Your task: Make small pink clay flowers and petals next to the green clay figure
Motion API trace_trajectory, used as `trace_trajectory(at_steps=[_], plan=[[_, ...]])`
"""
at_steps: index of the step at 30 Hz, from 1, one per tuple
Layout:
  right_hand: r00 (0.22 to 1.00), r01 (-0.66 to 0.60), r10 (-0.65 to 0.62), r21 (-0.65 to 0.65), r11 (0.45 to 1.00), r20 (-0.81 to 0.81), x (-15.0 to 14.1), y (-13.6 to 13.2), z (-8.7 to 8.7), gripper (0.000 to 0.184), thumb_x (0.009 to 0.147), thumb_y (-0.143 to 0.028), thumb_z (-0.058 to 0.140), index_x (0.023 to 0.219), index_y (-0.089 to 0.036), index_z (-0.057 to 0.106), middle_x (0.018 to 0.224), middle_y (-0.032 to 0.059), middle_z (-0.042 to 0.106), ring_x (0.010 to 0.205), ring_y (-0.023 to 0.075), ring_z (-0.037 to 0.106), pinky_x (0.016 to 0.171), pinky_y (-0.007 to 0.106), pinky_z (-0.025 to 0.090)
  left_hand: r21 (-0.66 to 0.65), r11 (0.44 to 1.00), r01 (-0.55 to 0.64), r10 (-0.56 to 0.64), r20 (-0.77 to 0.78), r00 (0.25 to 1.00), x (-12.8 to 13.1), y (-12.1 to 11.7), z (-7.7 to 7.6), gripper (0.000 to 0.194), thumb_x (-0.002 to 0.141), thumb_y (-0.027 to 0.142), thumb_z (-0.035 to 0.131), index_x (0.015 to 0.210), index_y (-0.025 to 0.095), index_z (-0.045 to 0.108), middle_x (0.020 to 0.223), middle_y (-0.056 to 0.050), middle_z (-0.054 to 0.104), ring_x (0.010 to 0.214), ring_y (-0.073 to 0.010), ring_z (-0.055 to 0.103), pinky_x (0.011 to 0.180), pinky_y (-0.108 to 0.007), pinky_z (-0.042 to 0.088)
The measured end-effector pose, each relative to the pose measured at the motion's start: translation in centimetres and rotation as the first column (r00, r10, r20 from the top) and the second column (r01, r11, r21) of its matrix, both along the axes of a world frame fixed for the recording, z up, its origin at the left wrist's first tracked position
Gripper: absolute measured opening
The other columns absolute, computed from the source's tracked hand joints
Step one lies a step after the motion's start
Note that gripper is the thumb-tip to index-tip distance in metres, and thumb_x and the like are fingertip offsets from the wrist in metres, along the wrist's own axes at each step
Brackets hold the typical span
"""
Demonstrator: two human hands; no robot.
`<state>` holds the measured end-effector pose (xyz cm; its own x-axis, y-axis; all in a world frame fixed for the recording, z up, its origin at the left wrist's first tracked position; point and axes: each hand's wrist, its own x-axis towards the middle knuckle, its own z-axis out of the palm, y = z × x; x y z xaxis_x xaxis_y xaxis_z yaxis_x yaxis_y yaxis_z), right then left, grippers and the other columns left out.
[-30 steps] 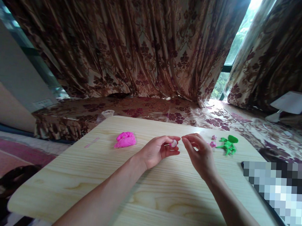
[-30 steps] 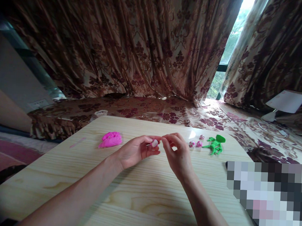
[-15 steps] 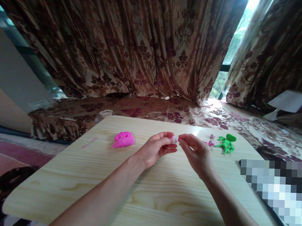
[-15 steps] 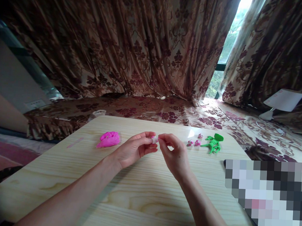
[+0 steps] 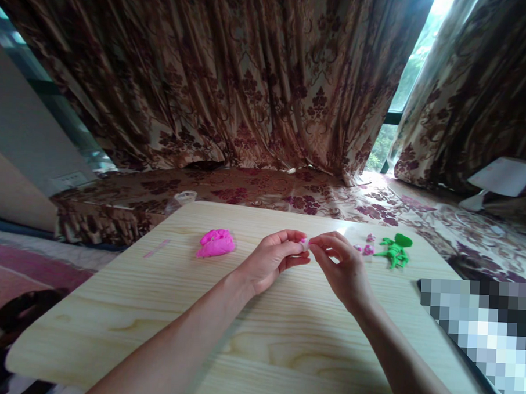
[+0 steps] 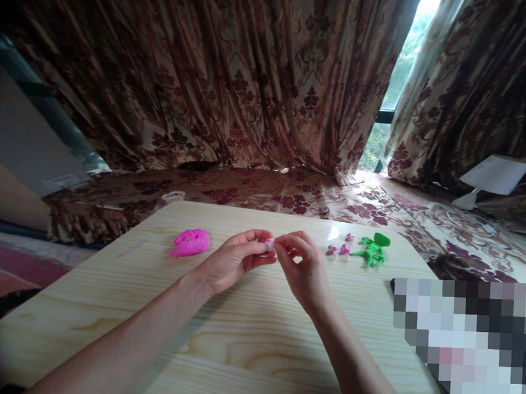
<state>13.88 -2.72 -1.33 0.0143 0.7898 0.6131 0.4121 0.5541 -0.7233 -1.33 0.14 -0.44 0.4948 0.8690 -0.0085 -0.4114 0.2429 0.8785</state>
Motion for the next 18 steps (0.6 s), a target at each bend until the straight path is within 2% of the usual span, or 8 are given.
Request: trace_trajectory(at_steps=[4, 8, 12, 18], plan=[[1.000, 0.012, -0.012, -0.003, 1.000, -0.024, -0.07, 0.04, -0.13, 0.006, 0.081, -0.021, 0.055, 0.082, -0.020, 0.061, 0.080, 0.0019, 0.057, 0.071, 0.0125, 0.056, 0.059, 0.025, 0.049, -0.009, 1.000, 0.025, -0.024, 0.013, 1.000, 0.01, -0.04, -0.08, 0.018, 0.072, 0.011, 0.062, 0.090, 0.014, 0.059, 0.091, -0.005, 0.062, 0.084, -0.0133, 0.060, 0.086, -0.033, 0.048], [0.999, 0.015, -0.015, -0.004, 1.000, -0.051, -0.14, -0.11, -0.02, 0.008, 0.082, -0.021, 0.053, 0.087, -0.020, 0.060, 0.078, 0.0017, 0.058, 0.070, 0.0127, 0.056, 0.060, 0.025, 0.049, -0.096, 0.993, 0.062, -0.054, 0.079, 0.995, -0.17, 0.27, -0.28, 0.019, 0.074, 0.011, 0.059, 0.093, 0.014, 0.059, 0.091, -0.006, 0.063, 0.079, -0.0134, 0.062, 0.086, -0.032, 0.049], [1.000, 0.010, -0.012, 0.071, 0.997, 0.028, -0.11, -0.33, 0.31, 0.018, 0.084, -0.017, 0.049, 0.094, -0.023, 0.063, 0.085, 0.0033, 0.058, 0.076, 0.0140, 0.057, 0.064, 0.026, 0.048, -0.165, 0.983, 0.078, -0.055, 0.139, 0.989, -0.35, 0.54, -0.34, 0.020, 0.076, 0.012, 0.055, 0.096, 0.014, 0.058, 0.088, -0.007, 0.064, 0.076, -0.0139, 0.064, 0.084, -0.033, 0.050], [0.989, 0.023, -0.042, 0.137, 0.990, 0.139, 0.13, -0.37, 0.22, 0.029, 0.085, -0.014, 0.045, 0.103, -0.027, 0.063, 0.085, 0.0035, 0.056, 0.078, 0.0146, 0.056, 0.066, 0.028, 0.047, -0.162, 0.984, 0.081, -0.060, 0.130, 0.990, -0.24, 0.33, -0.08, 0.016, 0.077, 0.011, 0.053, 0.091, 0.013, 0.059, 0.084, -0.007, 0.064, 0.075, -0.0144, 0.064, 0.082, -0.034, 0.051]])
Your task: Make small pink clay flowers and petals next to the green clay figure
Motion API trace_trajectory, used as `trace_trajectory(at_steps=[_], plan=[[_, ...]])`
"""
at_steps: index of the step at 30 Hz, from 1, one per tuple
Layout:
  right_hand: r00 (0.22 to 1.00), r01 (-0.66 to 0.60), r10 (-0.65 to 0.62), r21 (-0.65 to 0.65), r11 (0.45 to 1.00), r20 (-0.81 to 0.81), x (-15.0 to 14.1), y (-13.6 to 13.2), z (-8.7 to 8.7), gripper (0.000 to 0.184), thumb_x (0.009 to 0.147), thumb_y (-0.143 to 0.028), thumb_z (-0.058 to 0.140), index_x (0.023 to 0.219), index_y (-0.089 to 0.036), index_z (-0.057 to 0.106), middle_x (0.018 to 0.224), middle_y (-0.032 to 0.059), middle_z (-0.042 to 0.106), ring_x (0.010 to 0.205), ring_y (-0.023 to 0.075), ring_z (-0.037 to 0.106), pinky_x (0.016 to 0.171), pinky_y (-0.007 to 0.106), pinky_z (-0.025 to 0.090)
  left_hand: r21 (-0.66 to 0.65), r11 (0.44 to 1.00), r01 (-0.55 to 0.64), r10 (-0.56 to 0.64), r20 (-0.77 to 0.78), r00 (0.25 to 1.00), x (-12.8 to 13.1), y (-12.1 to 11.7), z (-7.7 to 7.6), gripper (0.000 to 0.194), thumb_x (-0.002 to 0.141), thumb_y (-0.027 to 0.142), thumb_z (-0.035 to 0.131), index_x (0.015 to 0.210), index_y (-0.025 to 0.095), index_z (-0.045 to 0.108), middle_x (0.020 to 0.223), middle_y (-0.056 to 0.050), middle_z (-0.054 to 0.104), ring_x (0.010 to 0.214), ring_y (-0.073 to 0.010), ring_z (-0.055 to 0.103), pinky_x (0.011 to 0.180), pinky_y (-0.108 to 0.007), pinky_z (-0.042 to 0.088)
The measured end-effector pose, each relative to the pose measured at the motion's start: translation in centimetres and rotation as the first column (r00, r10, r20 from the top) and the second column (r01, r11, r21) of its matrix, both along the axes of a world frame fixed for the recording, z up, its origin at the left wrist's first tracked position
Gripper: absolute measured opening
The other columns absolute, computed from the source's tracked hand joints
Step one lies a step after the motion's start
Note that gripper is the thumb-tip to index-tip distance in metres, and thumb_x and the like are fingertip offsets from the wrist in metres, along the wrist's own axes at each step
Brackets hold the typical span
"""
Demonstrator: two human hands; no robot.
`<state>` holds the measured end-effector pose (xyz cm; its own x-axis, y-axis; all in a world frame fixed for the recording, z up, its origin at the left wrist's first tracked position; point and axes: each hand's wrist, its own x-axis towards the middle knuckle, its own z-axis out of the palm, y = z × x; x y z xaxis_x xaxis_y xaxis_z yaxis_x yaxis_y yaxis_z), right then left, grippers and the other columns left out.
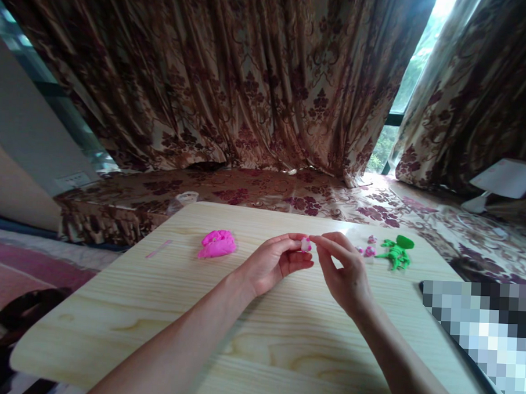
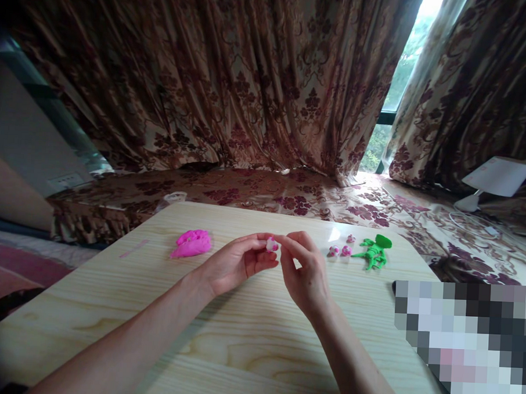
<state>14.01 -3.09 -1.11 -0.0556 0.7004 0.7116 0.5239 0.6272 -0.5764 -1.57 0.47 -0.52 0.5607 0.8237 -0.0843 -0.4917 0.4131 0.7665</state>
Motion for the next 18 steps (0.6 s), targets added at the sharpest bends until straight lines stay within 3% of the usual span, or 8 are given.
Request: trace_trajectory(at_steps=[12, 18], plan=[[0.999, -0.025, 0.025, 0.003, 1.000, 0.029, 0.10, -0.11, 0.02, 0.031, 0.085, -0.014, 0.043, 0.106, -0.027, 0.062, 0.088, 0.0046, 0.056, 0.079, 0.0152, 0.056, 0.063, 0.027, 0.047, 0.031, 0.999, -0.012, 0.013, -0.033, 0.999, -0.07, 0.03, -0.12, 0.019, 0.075, 0.012, 0.058, 0.094, 0.013, 0.059, 0.085, -0.006, 0.064, 0.073, -0.0130, 0.063, 0.079, -0.033, 0.052], [0.997, 0.026, -0.026, 0.004, 1.000, -0.074, 0.10, 0.02, 0.24, 0.025, 0.083, -0.017, 0.048, 0.106, -0.023, 0.058, 0.086, 0.0039, 0.056, 0.073, 0.0143, 0.055, 0.063, 0.028, 0.049, -0.061, 0.998, -0.003, 0.005, 0.028, 1.000, -0.24, 0.30, 0.07, 0.024, 0.077, 0.014, 0.057, 0.101, 0.016, 0.058, 0.087, -0.006, 0.065, 0.075, -0.0128, 0.064, 0.078, -0.030, 0.052]])
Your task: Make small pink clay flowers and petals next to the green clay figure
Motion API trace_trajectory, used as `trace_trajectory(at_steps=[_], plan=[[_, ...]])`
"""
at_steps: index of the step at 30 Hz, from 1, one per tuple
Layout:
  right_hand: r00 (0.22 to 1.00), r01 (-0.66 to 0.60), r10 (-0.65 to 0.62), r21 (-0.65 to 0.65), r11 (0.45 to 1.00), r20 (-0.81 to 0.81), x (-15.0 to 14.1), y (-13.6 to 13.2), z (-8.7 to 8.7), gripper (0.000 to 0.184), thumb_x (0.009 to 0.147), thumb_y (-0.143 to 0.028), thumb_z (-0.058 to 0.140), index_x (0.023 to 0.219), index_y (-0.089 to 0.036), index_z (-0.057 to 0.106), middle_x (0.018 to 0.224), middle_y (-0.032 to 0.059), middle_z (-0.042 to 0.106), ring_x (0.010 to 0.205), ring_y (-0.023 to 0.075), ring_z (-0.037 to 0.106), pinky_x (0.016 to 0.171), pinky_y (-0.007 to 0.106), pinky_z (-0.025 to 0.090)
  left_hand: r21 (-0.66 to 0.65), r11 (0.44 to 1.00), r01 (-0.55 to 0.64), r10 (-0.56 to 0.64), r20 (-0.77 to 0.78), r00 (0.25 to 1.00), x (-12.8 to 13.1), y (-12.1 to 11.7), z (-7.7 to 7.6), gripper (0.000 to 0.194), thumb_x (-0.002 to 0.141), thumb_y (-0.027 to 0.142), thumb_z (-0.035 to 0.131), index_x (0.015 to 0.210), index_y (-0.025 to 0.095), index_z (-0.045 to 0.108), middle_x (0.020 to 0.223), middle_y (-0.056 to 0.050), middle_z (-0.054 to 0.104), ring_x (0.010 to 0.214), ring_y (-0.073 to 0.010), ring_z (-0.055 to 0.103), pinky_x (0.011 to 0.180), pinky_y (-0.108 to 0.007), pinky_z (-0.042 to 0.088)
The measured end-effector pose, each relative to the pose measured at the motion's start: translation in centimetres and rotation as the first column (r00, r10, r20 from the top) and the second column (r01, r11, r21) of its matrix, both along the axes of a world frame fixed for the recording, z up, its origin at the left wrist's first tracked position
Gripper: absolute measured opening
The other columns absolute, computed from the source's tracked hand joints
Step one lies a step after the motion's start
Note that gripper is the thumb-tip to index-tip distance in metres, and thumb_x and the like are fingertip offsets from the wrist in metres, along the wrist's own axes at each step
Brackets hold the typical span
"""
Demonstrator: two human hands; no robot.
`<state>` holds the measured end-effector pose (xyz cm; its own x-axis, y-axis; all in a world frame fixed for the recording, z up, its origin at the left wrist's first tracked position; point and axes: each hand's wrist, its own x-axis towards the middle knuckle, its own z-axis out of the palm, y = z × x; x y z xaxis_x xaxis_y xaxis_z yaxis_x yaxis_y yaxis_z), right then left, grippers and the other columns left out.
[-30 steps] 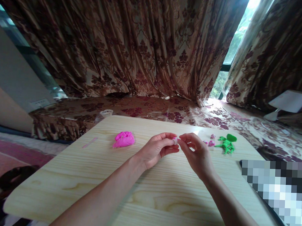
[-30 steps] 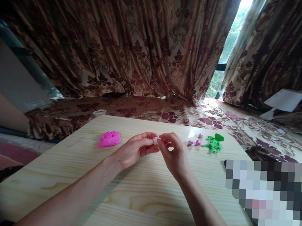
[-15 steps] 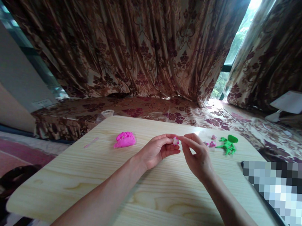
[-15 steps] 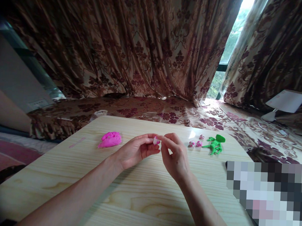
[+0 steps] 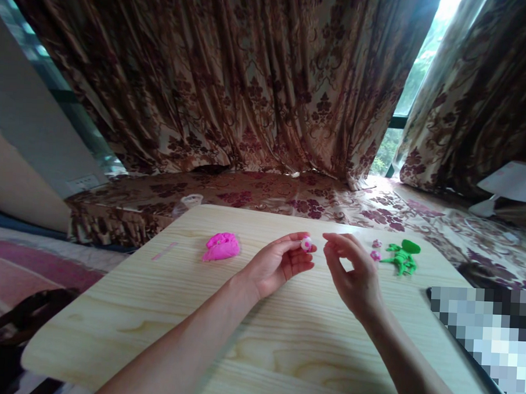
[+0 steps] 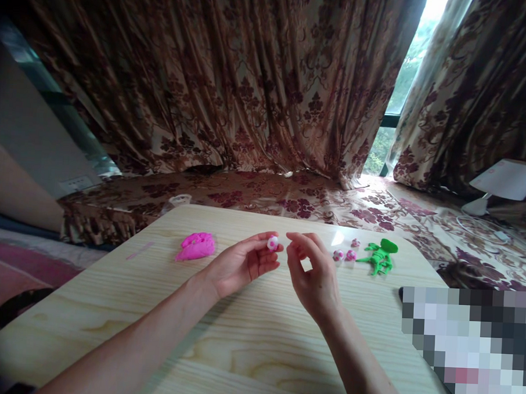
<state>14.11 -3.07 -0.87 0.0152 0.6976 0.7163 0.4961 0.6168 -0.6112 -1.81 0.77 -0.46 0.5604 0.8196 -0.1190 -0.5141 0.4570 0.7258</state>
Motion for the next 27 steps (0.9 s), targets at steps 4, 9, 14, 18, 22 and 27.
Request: trace_trajectory(at_steps=[4, 9, 14, 18, 22, 27], plan=[[0.999, -0.017, 0.017, -0.002, 1.000, 0.027, -0.18, 0.15, -0.19, 0.017, 0.081, -0.017, 0.052, 0.095, -0.023, 0.060, 0.084, 0.0030, 0.056, 0.069, 0.0133, 0.054, 0.061, 0.028, 0.049, -0.030, 0.999, 0.010, -0.008, 0.062, 0.998, 0.05, 0.08, -0.12, 0.021, 0.077, 0.010, 0.054, 0.097, 0.012, 0.060, 0.088, -0.007, 0.065, 0.080, -0.0129, 0.063, 0.085, -0.030, 0.049], [0.999, -0.009, 0.010, -0.008, 1.000, 0.053, -0.26, 0.22, -0.44, 0.013, 0.079, -0.016, 0.056, 0.089, -0.022, 0.060, 0.083, 0.0021, 0.055, 0.068, 0.0124, 0.053, 0.060, 0.027, 0.048, 0.025, 1.000, 0.006, -0.007, 0.032, 0.999, 0.19, -0.12, -0.21, 0.021, 0.076, 0.011, 0.057, 0.097, 0.012, 0.059, 0.090, -0.006, 0.064, 0.081, -0.0124, 0.063, 0.085, -0.028, 0.049], [0.998, 0.005, -0.003, -0.016, 1.000, 0.066, -0.16, 0.23, -0.49, 0.009, 0.079, -0.017, 0.057, 0.086, -0.021, 0.060, 0.083, 0.0020, 0.055, 0.068, 0.0121, 0.053, 0.060, 0.027, 0.047, 0.072, 0.997, -0.003, 0.004, -0.020, 1.000, 0.30, -0.39, -0.08, 0.021, 0.075, 0.012, 0.061, 0.095, 0.014, 0.058, 0.090, -0.006, 0.063, 0.083, -0.0131, 0.062, 0.087, -0.029, 0.047], [0.997, 0.003, -0.001, -0.024, 1.000, 0.074, -0.07, 0.28, -0.54, 0.007, 0.080, -0.018, 0.056, 0.084, -0.021, 0.060, 0.082, 0.0019, 0.054, 0.068, 0.0120, 0.053, 0.060, 0.027, 0.047, 0.091, 0.996, 0.000, 0.006, -0.061, 0.998, 0.31, -0.36, -0.20, 0.022, 0.074, 0.014, 0.062, 0.095, 0.014, 0.057, 0.090, -0.006, 0.062, 0.081, -0.0127, 0.062, 0.087, -0.030, 0.048], [0.995, -0.008, 0.009, -0.013, 1.000, 0.097, 0.04, 0.35, -0.60, 0.007, 0.082, -0.019, 0.054, 0.085, -0.020, 0.060, 0.083, 0.0020, 0.054, 0.069, 0.0116, 0.053, 0.062, 0.026, 0.047, 0.124, 0.992, 0.001, 0.011, -0.096, 0.995, 0.24, -0.30, -0.42, 0.021, 0.075, 0.016, 0.062, 0.095, 0.014, 0.058, 0.089, -0.005, 0.062, 0.078, -0.0122, 0.061, 0.085, -0.032, 0.049], [0.995, 0.002, -0.002, -0.002, 1.000, 0.102, 0.07, 0.31, -0.67, 0.006, 0.083, -0.019, 0.053, 0.083, -0.019, 0.060, 0.081, 0.0018, 0.054, 0.068, 0.0111, 0.052, 0.062, 0.025, 0.046, 0.145, 0.989, -0.008, 0.025, -0.117, 0.993, 0.28, -0.35, -0.46, 0.019, 0.075, 0.016, 0.062, 0.094, 0.014, 0.059, 0.084, -0.004, 0.061, 0.074, -0.0095, 0.059, 0.082, -0.029, 0.049]])
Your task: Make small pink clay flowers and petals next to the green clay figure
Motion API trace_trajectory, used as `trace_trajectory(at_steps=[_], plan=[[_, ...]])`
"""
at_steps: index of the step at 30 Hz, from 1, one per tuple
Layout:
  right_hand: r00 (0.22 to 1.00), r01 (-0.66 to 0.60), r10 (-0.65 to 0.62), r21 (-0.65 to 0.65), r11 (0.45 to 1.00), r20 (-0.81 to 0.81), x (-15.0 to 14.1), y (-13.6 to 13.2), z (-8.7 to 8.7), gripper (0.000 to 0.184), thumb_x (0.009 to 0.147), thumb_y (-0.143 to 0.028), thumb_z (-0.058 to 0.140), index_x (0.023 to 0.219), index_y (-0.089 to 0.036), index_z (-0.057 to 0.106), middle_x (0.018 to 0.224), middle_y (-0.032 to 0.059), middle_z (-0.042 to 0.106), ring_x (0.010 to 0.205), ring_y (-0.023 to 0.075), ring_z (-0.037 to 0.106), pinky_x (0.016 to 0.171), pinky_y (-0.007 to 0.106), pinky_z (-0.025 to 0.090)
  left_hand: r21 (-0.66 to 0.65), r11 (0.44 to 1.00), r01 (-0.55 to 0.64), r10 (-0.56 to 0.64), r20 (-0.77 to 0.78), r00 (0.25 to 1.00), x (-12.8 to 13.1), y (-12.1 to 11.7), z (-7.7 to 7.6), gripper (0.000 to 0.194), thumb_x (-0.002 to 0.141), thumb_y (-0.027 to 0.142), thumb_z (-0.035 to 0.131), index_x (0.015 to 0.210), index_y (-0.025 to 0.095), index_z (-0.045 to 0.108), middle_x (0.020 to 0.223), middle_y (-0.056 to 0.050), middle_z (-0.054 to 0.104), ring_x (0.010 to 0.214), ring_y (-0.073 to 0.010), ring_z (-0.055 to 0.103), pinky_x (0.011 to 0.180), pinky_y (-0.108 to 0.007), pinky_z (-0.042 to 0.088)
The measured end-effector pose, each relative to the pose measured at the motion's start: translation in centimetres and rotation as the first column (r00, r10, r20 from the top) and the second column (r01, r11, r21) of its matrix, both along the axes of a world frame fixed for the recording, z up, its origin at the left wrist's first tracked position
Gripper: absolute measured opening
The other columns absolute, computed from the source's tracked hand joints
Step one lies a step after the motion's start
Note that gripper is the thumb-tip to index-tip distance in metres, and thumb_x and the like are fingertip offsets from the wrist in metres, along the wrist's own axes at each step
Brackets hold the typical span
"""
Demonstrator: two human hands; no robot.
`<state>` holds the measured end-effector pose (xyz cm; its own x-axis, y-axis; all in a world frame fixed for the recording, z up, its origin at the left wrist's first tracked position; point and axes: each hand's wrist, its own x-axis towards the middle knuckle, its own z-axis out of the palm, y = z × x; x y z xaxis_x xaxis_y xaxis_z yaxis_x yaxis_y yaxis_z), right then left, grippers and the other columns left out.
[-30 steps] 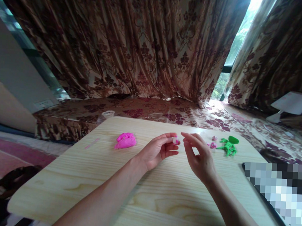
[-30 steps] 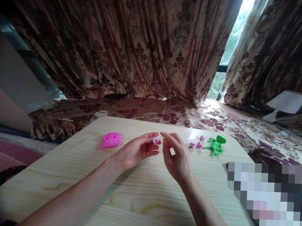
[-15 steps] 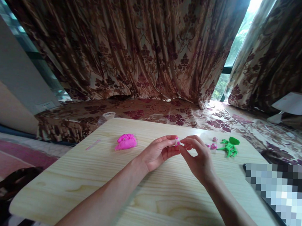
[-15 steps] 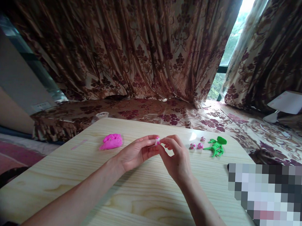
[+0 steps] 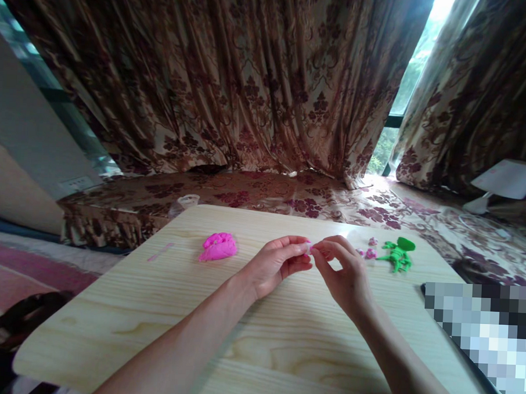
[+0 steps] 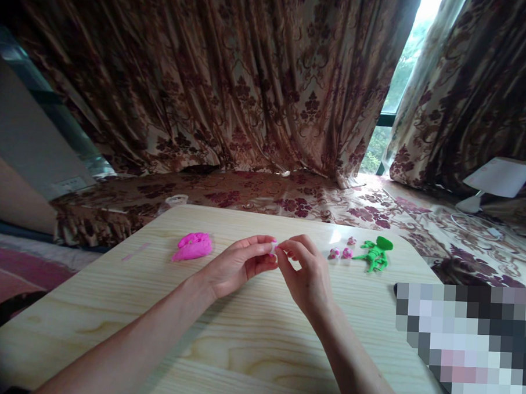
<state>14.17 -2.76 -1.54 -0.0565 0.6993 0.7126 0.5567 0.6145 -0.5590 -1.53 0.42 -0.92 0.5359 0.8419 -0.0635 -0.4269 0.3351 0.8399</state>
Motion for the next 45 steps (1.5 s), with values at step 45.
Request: trace_trajectory(at_steps=[45], plan=[[0.999, 0.034, -0.034, -0.011, 0.999, -0.001, -0.1, 0.0, 0.1, 0.009, 0.081, -0.021, 0.054, 0.086, -0.021, 0.062, 0.082, 0.0021, 0.056, 0.068, 0.0118, 0.053, 0.061, 0.026, 0.047, 0.083, 0.995, -0.047, 0.050, -0.025, 0.998, 0.2, -0.5, 0.7, 0.029, 0.070, 0.012, 0.065, 0.098, 0.015, 0.062, 0.091, -0.005, 0.065, 0.084, -0.0119, 0.060, 0.088, -0.029, 0.045]])
